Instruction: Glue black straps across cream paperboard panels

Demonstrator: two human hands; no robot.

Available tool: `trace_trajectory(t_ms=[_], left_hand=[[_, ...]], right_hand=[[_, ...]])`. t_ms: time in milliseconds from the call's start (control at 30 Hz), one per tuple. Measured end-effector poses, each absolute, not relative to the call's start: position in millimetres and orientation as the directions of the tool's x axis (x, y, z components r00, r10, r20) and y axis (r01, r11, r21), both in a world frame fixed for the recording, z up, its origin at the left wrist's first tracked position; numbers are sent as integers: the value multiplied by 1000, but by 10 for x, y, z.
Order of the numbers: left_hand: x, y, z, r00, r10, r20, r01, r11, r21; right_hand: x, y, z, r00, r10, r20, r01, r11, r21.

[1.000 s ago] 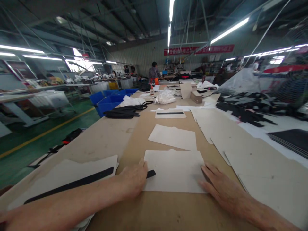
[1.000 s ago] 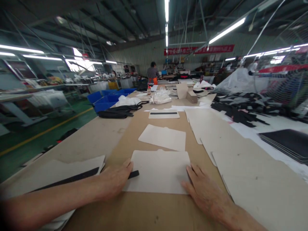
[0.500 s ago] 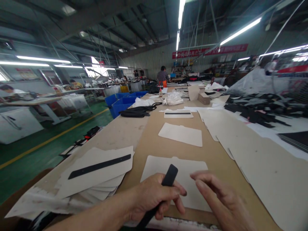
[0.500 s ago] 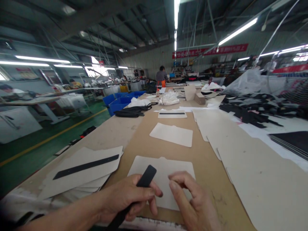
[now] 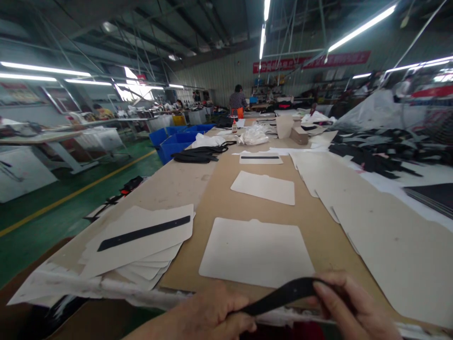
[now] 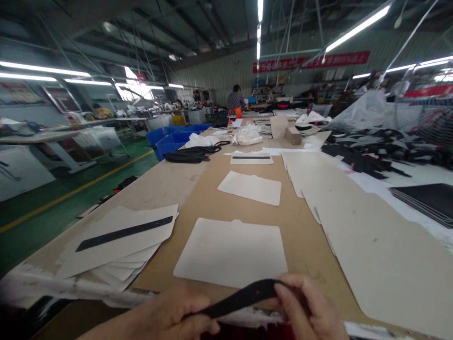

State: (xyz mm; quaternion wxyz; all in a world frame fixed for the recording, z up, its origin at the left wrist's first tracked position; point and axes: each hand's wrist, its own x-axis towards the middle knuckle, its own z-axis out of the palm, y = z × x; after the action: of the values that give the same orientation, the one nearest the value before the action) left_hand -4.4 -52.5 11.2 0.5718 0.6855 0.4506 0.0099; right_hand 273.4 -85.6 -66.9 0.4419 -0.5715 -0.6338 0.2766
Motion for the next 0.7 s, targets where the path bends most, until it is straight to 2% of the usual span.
trace_trajectory(t_ms=[67, 133, 267, 433, 567, 700], left_hand=[[-201, -504, 132, 531, 718, -450, 661, -18, 750], [-331, -435, 117, 444, 807, -390, 705, -45, 708], [-444, -231, -59, 233, 929, -288, 772, 4, 636], [-400, -83, -364, 48, 995, -91, 795, 18, 607], [-378, -43, -480, -20, 1000, 18, 817, 6, 576], [-400, -8, -561, -36, 998, 57, 793, -6, 609]], right_hand=[[2870, -792, -760, 211, 956, 205, 465, 86, -881], [2917, -684, -795, 259, 937, 236, 509, 75, -857], [2808, -436, -779, 175, 934, 311, 657, 124, -743], [2681, -217, -836, 157, 949, 273, 722, 79, -688], [2666, -158, -889, 157, 955, 253, 743, 54, -667], [2648, -142, -899, 181, 945, 272, 766, 38, -642]])
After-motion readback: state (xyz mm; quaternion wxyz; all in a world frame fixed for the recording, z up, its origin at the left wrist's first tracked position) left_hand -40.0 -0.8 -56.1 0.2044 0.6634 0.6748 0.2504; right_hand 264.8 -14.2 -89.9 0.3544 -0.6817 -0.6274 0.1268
